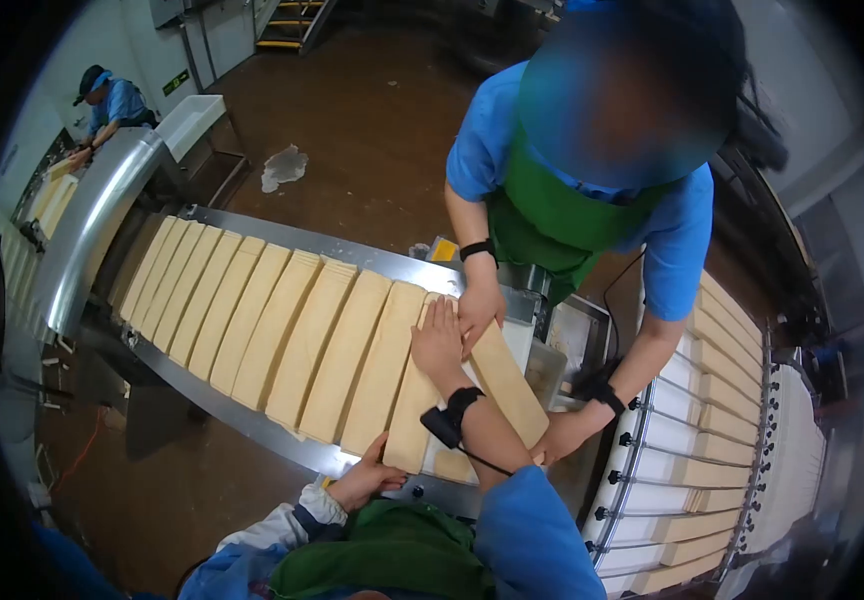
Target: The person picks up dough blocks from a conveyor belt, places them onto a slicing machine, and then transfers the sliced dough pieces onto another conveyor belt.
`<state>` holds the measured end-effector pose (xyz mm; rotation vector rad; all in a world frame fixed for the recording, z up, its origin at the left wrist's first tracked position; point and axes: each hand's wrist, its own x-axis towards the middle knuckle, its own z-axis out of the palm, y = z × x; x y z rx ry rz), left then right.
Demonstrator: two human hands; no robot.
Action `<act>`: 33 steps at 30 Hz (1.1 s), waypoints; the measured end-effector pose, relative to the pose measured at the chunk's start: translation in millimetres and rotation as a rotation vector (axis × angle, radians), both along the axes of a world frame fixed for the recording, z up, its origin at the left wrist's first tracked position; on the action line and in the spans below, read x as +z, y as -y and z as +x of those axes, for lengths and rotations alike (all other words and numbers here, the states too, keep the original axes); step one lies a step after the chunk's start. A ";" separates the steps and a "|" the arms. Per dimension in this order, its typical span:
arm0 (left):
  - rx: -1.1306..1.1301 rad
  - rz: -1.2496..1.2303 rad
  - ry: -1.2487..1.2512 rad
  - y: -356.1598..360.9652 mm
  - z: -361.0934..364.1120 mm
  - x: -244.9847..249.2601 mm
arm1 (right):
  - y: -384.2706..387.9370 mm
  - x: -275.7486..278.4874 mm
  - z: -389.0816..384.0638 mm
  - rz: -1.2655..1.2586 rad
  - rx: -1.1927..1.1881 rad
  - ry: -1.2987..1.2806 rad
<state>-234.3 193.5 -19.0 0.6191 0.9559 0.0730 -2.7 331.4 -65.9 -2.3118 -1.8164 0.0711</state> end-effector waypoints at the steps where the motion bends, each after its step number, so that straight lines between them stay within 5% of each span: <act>1: -0.022 -0.038 0.025 -4.6 -2.4 1.5 | 4.1 -2.9 -1.0 0.019 0.001 0.019; 7: -0.080 -0.158 0.142 -12.6 -4.5 -0.9 | 9.5 -4.7 3.6 0.125 0.065 0.140; 12: -0.020 -0.302 0.056 -8.4 9.5 -13.9 | -27.0 45.1 16.6 -0.062 -0.089 -0.069; 17: -0.058 -0.179 0.031 -2.0 30.0 -34.1 | -16.3 62.0 29.8 -0.244 -0.135 0.032; 21: -0.208 0.348 0.032 -5.5 44.7 -22.8 | 31.9 56.2 93.2 -0.161 -0.264 -0.051; 24: -0.329 0.829 -0.127 -5.8 55.0 -42.2 | 70.3 50.7 151.6 -0.247 -0.376 -0.508; 27: -0.482 1.008 -0.447 -15.4 76.0 14.0 | 120.3 39.9 184.5 -0.291 -0.132 -0.684; 30: -0.481 1.138 -0.578 -4.9 91.8 6.5 | 172.3 64.7 170.7 -0.331 0.070 -0.333; 33: -0.487 1.245 -0.654 -5.0 100.0 -10.9 | 221.8 57.5 138.8 -0.057 -0.167 -0.240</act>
